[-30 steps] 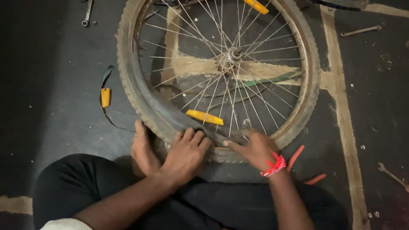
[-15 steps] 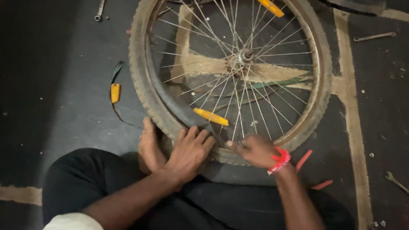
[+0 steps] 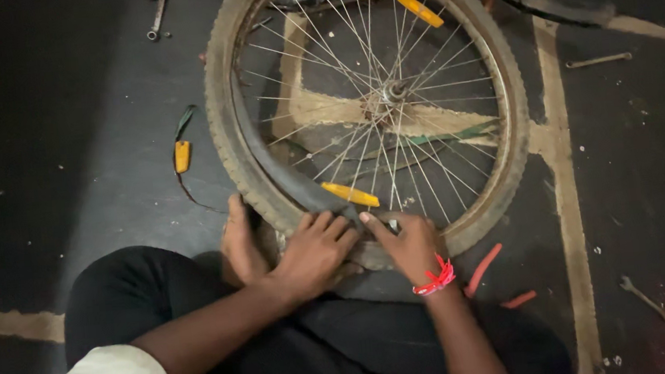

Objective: The person removes a bicycle tire from a rim and then fits an inner tube into the tire casing while pressing it back onto the wheel.

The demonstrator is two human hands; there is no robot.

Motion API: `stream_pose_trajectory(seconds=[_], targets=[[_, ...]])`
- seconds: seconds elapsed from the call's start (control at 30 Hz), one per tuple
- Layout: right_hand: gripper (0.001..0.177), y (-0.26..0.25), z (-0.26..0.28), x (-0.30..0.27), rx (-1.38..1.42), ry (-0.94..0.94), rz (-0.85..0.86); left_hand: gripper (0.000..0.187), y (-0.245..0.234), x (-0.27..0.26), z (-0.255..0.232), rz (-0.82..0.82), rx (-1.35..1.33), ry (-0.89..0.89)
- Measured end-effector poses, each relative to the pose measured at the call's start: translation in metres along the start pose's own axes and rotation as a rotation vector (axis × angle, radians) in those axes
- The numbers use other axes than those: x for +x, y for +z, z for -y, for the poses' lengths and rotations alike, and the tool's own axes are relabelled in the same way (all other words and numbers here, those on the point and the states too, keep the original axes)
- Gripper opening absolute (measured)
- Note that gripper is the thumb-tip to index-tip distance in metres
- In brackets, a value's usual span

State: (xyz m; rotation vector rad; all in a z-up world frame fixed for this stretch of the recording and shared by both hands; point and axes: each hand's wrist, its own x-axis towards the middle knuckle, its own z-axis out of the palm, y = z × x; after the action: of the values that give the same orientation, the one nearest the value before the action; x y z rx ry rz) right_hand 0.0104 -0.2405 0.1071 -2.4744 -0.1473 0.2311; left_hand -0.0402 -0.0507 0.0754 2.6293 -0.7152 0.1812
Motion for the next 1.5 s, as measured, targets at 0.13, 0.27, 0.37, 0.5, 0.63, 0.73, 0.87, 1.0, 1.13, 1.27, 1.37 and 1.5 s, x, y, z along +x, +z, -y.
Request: stream_pose_trajectory(seconds=[0.13, 0.27, 0.37, 0.5, 0.63, 0.73, 0.87, 1.0, 1.13, 1.27, 1.37, 1.5], targets=[[0.047, -0.007, 0.001, 0.002, 0.043, -0.112, 0.087, 0.066, -0.019, 0.006, 0.001, 0.052, -0.016, -0.040], [0.066, -0.005, -0.008, 0.003, -0.020, -0.161, 0.249, 0.058, -0.030, -0.005, 0.018, 0.158, 0.196, -0.137], [0.067, 0.007, -0.010, 0.003, -0.141, -0.290, 0.218, 0.043, -0.034, -0.009, 0.051, 0.003, 0.458, -0.020], [0.059, 0.019, -0.015, 0.001, -0.110, -0.237, 0.254, 0.022, -0.033, -0.001, 0.099, 0.299, 0.381, 0.106], [0.056, 0.012, -0.020, 0.008, -0.056, -0.226, 0.299, 0.026, -0.018, -0.003, 0.103, 0.210, 0.304, 0.137], [0.050, 0.012, -0.018, 0.010, -0.008, -0.149, 0.296, 0.032, -0.018, -0.007, 0.100, 0.261, 0.289, 0.046], [0.037, 0.020, -0.017, 0.004, 0.062, -0.298, 0.233, 0.034, -0.013, -0.019, 0.109, 0.013, 0.465, 0.077], [0.032, 0.029, -0.019, 0.000, 0.077, -0.350, 0.224, 0.035, -0.022, -0.015, 0.139, 0.168, 0.456, 0.029], [0.035, 0.041, -0.024, 0.004, 0.160, -0.448, 0.114, 0.027, -0.019, -0.010, 0.138, 0.137, 0.464, 0.080], [0.033, 0.054, -0.033, 0.013, 0.132, -0.497, -0.042, 0.030, -0.017, -0.014, 0.106, 0.174, 0.263, 0.076], [0.032, 0.053, -0.040, 0.014, 0.174, -0.277, 0.046, 0.021, -0.011, -0.012, 0.081, 0.106, 0.283, 0.082], [0.032, 0.055, -0.050, 0.021, 0.210, -0.193, 0.231, 0.018, -0.002, -0.015, 0.061, 0.089, 0.288, 0.057]])
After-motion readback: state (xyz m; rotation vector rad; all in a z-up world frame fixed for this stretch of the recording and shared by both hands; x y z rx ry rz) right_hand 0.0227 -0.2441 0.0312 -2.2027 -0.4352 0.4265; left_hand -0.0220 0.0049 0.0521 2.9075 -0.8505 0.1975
